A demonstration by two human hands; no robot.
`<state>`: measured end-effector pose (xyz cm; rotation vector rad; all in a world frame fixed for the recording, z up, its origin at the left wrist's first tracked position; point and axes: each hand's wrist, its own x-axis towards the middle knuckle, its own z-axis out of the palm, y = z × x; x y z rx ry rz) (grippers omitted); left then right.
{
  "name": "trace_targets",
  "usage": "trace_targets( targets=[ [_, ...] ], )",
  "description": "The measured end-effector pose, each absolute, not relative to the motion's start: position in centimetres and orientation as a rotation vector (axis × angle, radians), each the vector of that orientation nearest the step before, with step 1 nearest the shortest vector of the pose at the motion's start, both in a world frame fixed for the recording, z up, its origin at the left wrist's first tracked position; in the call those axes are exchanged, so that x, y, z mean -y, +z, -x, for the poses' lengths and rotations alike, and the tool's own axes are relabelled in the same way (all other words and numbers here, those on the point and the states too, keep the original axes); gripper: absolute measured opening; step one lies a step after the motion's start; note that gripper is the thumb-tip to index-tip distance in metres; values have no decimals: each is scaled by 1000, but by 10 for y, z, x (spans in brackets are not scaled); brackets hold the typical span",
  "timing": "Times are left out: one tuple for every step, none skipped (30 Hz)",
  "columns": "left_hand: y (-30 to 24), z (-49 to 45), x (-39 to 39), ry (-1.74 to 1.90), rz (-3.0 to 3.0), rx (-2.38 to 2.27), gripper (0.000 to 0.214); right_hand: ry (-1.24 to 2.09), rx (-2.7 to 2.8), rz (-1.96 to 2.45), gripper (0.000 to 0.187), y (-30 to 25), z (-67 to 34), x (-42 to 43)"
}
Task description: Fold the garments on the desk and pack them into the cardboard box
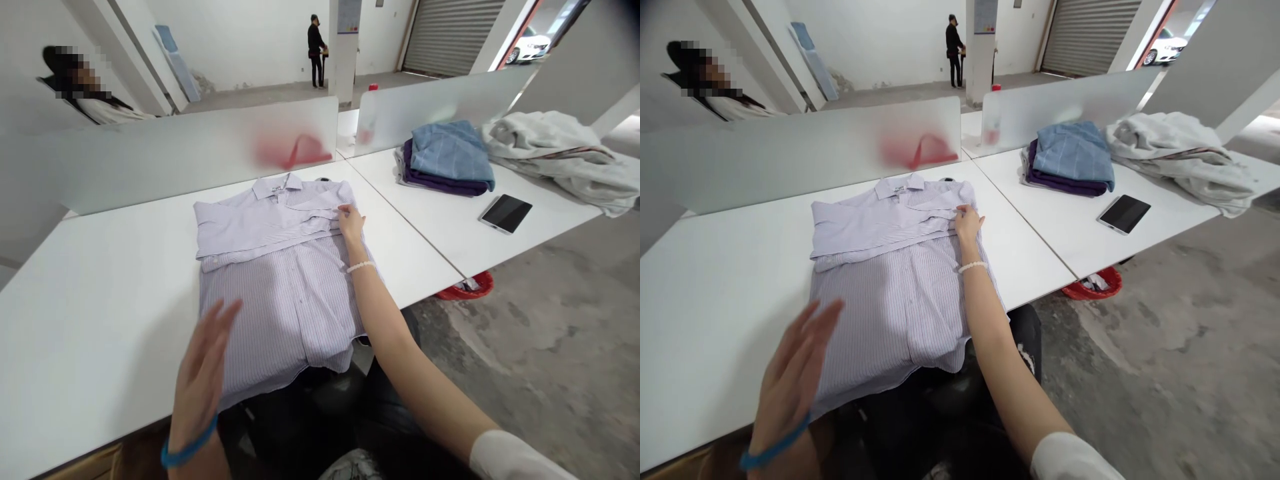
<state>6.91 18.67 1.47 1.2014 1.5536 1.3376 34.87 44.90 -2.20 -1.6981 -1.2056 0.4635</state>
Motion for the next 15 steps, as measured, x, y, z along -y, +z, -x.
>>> trace_targets(
  targets=[
    [-2,-69,-155,1416,-937,-1494,44,483,1163,1663,28,-19,-351,-450],
    [-21,-69,-126,1471,-692,-1511,37,486,1120,1616,27,-16,-354,-451],
    [-40,-67,-103,1486,-599,-1559,34,476,1080,1552,26,-11,-356,-452],
    [-57,-66,-84,1491,-514,-1595,31,454,1049,1468,25,-4,-358,-452],
    [-71,-64,-70,1491,-457,-1639,31,433,1031,1364,25,4,-359,-451],
    [-81,-62,-60,1479,-426,-1664,33,424,1024,1250,25,14,-359,-447],
    [-87,-60,-53,1467,-397,-1667,35,431,1026,1132,27,24,-359,-440],
    [-91,-58,-50,1461,-377,-1659,39,458,1035,1020,28,35,-359,-429],
    [-92,-56,-50,1464,-369,-1650,44,507,1048,923,28,45,-360,-415],
    [-91,-54,-53,1476,-369,-1654,49,571,1068,841,25,54,-362,-398],
    [-90,-52,-57,1497,-375,-1679,54,645,1084,790,19,60,-366,-377],
    [-88,-50,-63,1526,-388,-1726,58,720,1105,782,15,63,-372,-354],
    [-87,-48,-69,1552,-408,-1779,62,779,1112,814,11,63,-380,-330],
    [-87,-46,-75,1566,-427,-1815,63,837,1110,868,9,60,-389,-307],
    [-86,-44,-81,1571,-446,-1830,63,888,1109,943,10,54,-400,-283]
  ],
)
